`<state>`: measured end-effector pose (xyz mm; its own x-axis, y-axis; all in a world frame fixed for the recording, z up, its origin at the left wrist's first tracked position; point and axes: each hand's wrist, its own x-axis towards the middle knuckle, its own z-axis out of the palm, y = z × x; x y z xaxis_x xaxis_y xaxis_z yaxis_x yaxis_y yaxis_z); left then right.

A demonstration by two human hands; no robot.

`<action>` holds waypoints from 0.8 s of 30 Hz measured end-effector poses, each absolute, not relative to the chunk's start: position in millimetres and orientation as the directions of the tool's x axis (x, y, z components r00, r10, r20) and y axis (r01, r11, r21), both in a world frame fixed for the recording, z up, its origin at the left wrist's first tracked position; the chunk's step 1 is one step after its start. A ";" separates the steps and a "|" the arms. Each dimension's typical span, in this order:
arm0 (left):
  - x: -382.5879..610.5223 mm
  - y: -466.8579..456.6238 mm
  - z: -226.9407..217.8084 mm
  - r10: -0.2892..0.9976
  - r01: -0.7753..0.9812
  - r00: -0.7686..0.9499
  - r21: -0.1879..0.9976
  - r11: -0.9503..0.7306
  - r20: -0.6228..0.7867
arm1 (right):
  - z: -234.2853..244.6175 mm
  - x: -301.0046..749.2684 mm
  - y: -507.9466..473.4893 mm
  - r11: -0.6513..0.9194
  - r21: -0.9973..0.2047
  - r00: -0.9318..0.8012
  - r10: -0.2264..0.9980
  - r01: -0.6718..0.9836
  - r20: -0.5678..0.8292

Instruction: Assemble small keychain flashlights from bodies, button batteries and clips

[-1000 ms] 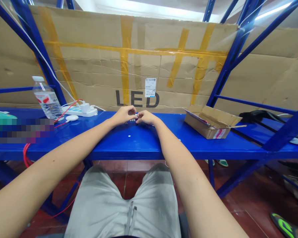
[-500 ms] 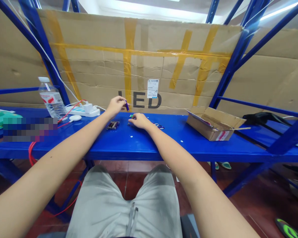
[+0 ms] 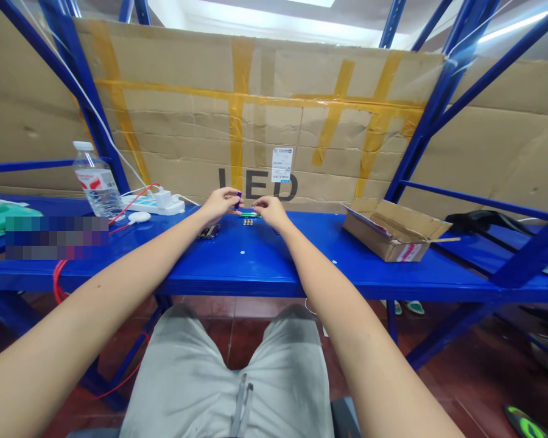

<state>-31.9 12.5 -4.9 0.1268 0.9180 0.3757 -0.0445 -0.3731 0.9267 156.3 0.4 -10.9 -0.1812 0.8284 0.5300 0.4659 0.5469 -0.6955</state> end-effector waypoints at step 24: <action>-26.8 9.9 -14.5 0.677 0.339 0.412 0.587 -0.735 0.609 | -6.5 165.2 -3.7 0.505 -0.803 -0.173 0.863 0.316 0.474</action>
<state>-26.8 9.9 -14.5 0.4121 0.6774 0.6094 0.3393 -0.7348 0.5873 165.2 -3.7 -6.5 -0.1730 0.8631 0.4744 0.3157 0.5048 -0.8034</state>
